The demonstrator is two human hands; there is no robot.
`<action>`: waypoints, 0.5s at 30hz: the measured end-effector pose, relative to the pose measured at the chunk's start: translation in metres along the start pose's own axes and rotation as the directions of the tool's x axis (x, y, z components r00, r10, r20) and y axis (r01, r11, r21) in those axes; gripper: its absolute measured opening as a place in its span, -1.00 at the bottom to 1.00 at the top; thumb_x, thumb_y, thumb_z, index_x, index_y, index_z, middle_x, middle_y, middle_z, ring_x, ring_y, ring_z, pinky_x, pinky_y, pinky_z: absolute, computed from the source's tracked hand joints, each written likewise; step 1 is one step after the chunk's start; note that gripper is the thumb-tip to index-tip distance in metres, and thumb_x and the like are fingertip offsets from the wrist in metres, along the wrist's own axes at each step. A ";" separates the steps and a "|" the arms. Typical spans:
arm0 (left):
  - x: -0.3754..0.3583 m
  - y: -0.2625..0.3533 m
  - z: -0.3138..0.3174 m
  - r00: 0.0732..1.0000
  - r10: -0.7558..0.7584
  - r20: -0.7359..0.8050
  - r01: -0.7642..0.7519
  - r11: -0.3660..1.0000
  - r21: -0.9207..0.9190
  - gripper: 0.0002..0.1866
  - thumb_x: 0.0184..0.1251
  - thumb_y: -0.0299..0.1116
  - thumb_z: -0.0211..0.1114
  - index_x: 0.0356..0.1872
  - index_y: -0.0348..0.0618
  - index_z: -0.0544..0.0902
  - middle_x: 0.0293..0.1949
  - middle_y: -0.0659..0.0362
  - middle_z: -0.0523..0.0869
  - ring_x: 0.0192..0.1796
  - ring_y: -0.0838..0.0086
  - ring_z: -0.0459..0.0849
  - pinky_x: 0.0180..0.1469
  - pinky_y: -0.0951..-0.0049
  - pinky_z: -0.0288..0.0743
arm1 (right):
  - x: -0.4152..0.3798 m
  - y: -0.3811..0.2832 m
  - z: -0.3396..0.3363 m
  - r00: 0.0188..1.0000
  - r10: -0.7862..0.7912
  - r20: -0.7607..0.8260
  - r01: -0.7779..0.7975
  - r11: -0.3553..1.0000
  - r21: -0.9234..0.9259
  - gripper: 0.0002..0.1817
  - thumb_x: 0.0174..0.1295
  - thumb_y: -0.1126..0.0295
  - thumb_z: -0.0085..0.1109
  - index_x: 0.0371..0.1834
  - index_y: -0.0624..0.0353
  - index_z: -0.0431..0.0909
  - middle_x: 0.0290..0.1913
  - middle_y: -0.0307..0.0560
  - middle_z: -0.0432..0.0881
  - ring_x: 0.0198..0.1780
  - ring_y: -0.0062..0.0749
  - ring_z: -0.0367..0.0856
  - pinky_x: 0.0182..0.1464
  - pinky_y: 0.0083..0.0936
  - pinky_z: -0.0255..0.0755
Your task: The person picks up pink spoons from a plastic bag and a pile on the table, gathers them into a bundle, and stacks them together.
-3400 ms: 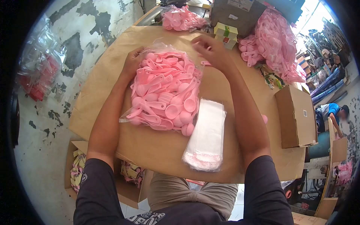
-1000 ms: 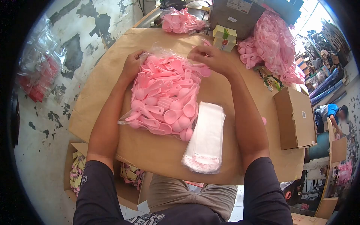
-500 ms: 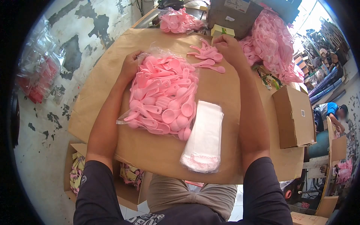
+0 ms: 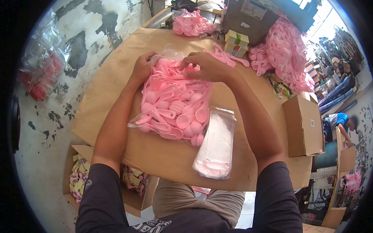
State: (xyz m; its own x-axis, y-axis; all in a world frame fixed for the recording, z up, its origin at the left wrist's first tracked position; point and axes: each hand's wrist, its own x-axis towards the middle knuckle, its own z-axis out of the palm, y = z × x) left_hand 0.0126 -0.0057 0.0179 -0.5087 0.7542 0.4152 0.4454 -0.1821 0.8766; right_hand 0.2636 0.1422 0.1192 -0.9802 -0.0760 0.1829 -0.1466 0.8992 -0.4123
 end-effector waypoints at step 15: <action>0.003 -0.006 0.003 0.997 0.042 -0.067 -0.040 0.998 0.039 -0.68 0.38 -0.31 0.25 -0.01 -0.31 0.76 -0.18 -0.12 0.85 -0.15 0.27 0.83 -0.04 0.31 0.62 | 0.017 -0.065 -0.001 0.999 -0.034 -0.042 0.018 0.944 -0.329 -0.55 0.29 0.40 0.39 0.24 0.00 0.56 -0.08 -0.05 0.72 -0.13 -0.28 0.74 -0.07 -0.27 0.59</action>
State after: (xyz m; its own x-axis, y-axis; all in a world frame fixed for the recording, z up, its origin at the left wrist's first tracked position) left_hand 0.0106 -0.0008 0.0131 -0.5375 0.7020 0.4672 0.4934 -0.1874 0.8493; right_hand 0.2569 0.0834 0.1498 -0.9682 -0.0883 0.2340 -0.1125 0.9894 -0.0921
